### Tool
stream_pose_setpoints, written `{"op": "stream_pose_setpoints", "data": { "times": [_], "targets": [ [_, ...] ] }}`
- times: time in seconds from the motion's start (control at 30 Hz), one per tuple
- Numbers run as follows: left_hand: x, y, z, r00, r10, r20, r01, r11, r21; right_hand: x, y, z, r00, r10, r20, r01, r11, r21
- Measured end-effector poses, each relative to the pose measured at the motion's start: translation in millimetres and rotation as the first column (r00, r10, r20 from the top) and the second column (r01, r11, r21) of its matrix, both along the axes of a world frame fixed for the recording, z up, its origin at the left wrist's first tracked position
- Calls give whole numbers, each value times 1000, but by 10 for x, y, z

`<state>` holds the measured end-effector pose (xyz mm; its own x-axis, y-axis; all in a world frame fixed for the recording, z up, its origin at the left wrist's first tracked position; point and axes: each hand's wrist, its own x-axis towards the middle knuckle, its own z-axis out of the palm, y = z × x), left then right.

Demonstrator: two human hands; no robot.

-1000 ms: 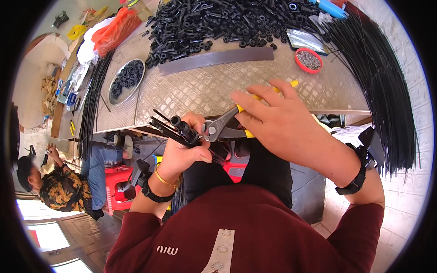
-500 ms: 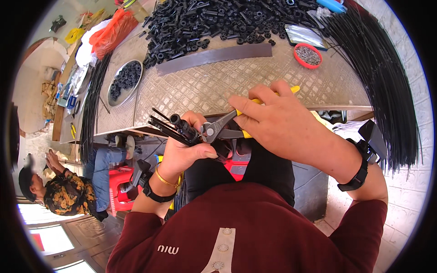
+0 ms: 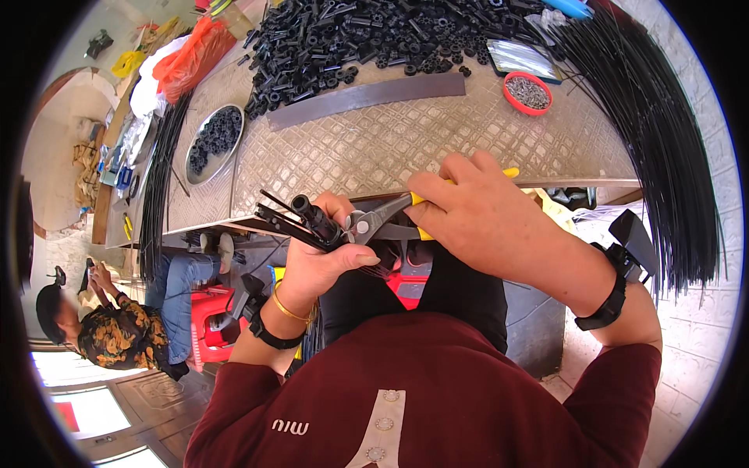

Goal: Assembling umbrella rib structures by connecting rods and plastic components.

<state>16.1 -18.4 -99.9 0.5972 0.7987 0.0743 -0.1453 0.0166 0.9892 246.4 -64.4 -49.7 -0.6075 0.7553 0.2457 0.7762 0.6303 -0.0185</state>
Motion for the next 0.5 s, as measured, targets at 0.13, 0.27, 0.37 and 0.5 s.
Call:
{"op": "stream_pose_setpoints", "data": {
  "times": [0.13,0.27,0.37,0.5],
  "targets": [
    [31,-104,-41,996,71,-57,-74,996,-54,26,-63,-147,996,-27,-88,23,999,-48],
    [-11,-72,-71,1000,13,-26,-12,999,37,37,-110,-116,996,-24,-89,15,994,-105],
    [-68,-25,-84,998,-63,-8,63,986,154,61,-149,4,995,10,-100,-33,973,-227],
    [-106,-64,-96,991,-134,31,130,986,109,180,-136,47,935,-127,-332,-197,592,-782]
  ]
}}
